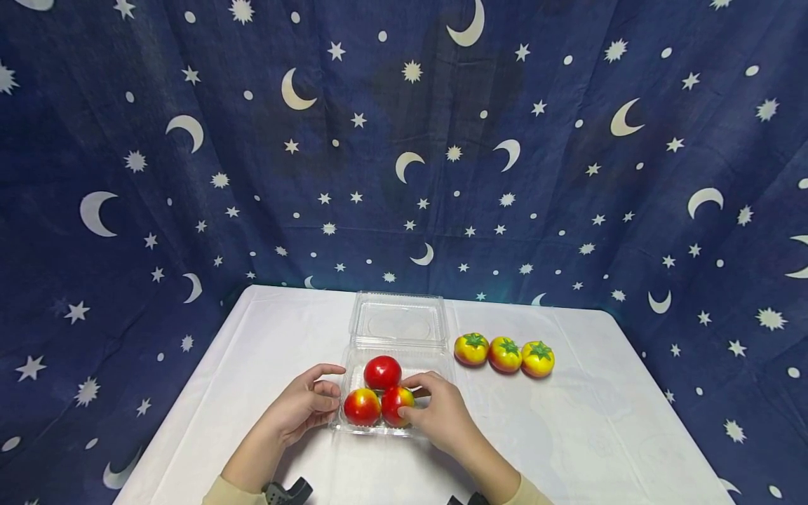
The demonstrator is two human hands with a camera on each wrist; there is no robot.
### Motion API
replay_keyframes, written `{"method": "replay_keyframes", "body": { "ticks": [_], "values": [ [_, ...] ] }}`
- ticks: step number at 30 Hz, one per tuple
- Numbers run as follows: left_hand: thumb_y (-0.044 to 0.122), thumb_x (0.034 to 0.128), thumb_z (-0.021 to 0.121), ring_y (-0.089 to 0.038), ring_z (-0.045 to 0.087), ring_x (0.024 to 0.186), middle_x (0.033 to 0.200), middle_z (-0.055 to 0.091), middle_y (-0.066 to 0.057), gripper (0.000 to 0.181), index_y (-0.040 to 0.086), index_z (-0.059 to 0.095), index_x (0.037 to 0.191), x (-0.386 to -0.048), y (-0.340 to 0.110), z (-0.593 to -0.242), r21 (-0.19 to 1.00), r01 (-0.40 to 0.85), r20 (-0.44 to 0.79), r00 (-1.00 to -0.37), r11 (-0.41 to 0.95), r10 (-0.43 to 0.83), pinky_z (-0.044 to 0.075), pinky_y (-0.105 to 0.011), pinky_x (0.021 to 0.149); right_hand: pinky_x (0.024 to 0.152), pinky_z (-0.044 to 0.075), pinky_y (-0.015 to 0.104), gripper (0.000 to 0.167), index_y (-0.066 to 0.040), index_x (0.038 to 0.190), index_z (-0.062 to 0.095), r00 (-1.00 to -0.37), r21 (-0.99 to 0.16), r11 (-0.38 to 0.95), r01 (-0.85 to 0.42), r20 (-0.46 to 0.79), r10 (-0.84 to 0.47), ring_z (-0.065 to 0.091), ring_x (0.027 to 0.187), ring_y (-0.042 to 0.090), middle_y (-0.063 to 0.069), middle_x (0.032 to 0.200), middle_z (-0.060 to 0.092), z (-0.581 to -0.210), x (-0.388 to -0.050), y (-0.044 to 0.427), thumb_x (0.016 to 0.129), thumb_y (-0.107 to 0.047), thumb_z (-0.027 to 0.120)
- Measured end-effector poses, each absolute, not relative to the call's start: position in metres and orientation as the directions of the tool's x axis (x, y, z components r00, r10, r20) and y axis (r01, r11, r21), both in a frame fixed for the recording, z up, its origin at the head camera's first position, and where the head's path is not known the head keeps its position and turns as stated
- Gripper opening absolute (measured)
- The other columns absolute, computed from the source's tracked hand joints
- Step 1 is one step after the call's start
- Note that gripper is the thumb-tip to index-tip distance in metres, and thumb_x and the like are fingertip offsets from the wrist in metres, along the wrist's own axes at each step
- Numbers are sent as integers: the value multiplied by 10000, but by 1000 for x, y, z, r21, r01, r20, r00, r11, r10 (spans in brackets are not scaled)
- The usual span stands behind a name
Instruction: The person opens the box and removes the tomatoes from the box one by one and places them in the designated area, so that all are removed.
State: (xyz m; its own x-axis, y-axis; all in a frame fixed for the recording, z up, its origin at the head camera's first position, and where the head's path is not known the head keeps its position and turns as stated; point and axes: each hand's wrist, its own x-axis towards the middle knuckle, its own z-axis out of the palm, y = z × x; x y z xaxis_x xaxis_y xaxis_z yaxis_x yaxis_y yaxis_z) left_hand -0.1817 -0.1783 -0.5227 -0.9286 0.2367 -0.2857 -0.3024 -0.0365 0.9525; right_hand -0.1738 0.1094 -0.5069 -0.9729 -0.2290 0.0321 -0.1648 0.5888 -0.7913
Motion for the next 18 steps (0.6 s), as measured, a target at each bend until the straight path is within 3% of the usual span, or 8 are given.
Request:
{"method": "replay_keyframes", "body": {
  "ticks": [18],
  "values": [
    [-59,882,691,-137,612,722,912,650,-13,693,-12,441,1526,-181,-179,-522,951,-307,-290,-927,-37,238,577,-256,666,847,660,307,307,-175,1160,762,-979,-861,502,-75,-32,-201,707,1093,227,56,1217,721,-502,-178,115,879,-132,876]
  ]
}}
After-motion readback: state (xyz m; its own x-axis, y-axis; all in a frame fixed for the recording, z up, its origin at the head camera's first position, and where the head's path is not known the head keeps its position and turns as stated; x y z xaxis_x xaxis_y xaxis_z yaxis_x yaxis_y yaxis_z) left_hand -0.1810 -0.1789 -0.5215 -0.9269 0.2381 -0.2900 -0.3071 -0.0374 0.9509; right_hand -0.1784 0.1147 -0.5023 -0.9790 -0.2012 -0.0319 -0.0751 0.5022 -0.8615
